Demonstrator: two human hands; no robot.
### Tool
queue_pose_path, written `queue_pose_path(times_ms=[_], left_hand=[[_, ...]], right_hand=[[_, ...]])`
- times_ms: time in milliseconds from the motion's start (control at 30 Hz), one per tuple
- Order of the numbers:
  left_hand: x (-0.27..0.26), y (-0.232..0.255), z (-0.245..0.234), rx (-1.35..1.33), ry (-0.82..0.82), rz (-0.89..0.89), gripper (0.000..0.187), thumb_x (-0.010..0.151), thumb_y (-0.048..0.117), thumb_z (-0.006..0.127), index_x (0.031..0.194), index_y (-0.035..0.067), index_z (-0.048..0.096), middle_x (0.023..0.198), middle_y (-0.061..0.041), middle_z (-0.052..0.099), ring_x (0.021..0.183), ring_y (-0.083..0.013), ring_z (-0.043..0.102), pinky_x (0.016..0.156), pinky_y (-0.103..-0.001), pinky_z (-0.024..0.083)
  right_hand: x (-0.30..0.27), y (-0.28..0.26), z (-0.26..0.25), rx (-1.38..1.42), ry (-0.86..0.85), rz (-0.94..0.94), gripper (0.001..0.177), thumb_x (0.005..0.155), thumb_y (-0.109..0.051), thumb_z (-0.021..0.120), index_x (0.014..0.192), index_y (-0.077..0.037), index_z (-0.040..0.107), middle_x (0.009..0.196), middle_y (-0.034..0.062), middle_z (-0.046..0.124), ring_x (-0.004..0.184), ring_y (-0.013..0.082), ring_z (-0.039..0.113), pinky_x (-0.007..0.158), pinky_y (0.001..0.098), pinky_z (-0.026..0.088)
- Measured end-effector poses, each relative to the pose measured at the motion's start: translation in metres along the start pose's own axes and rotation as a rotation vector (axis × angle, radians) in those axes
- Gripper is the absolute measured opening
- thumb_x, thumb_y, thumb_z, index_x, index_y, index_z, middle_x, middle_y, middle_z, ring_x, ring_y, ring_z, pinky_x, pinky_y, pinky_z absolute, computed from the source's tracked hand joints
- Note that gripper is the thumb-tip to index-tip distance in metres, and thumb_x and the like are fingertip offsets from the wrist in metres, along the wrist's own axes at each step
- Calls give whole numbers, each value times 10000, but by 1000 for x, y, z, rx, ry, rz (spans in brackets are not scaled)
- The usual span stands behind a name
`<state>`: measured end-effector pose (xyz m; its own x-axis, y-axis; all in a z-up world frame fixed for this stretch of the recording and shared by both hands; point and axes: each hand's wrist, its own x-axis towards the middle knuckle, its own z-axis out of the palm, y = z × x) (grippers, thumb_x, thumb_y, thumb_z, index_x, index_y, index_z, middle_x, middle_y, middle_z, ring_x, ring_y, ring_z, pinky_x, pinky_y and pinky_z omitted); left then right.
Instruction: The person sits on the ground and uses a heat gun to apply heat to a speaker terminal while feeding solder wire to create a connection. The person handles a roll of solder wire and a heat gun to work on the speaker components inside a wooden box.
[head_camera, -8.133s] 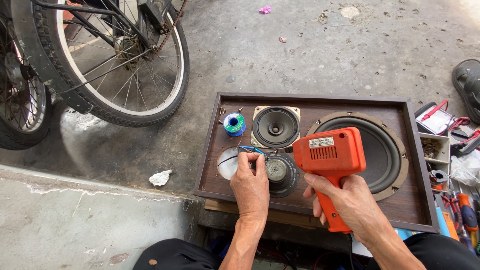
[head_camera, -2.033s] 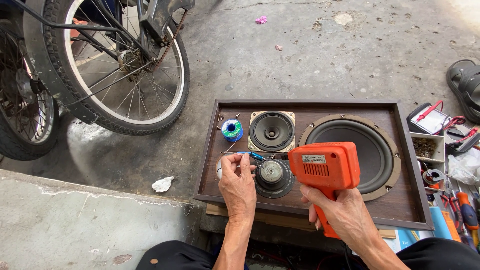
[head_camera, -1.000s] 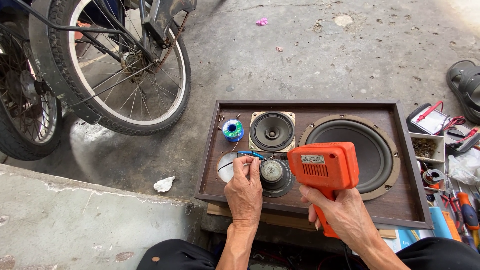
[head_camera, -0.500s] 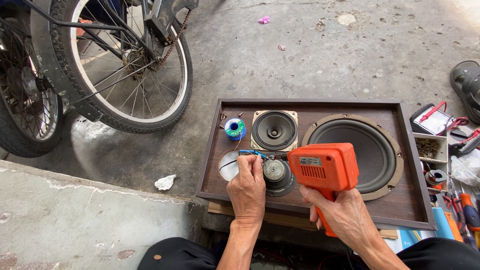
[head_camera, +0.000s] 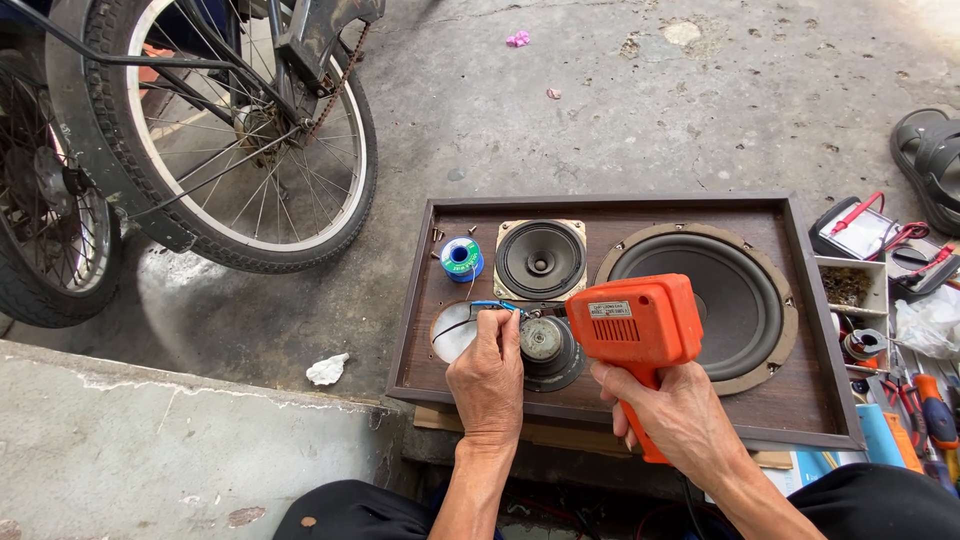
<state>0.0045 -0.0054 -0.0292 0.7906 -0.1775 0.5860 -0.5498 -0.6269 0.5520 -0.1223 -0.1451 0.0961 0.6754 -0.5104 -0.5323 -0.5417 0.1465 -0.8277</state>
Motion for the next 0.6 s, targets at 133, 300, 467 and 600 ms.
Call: queue_pose_path(times_ms=[133, 300, 467, 600], left_hand=[[1, 1, 1, 26, 6, 6, 173, 1079, 245, 779, 990, 215, 633, 641, 95, 628, 507, -123, 588, 499, -342, 478], [2, 0, 3, 52, 18, 21, 185, 1083, 249, 779, 986, 212, 626, 638, 91, 617, 497, -138, 559, 504, -343, 465], [3, -1, 5, 92, 13, 59, 214, 1071, 250, 807, 960, 214, 627, 623, 108, 584, 481, -79, 520, 468, -309, 449], [2, -3, 6, 102, 8, 77, 221, 1064, 225, 819, 957, 213, 626, 614, 98, 569, 481, -88, 532, 467, -318, 455]], right_hand=[[5, 4, 0, 54, -28, -32, 262, 1003, -174, 785, 923, 74, 758, 653, 219, 684, 492, 296, 601, 508, 418, 556], [8, 5, 1, 54, -24, -30, 264, 1003, -173, 788, 914, 75, 765, 680, 205, 699, 493, 287, 613, 501, 409, 557], [7, -1, 1, 2, -18, 3, 341, 1009, -230, 793, 847, 64, 731, 586, 220, 676, 456, 295, 589, 540, 401, 562], [7, -2, 1, -6, -15, 10, 289, 1004, -225, 778, 916, 50, 758, 658, 209, 707, 468, 293, 609, 564, 403, 577]])
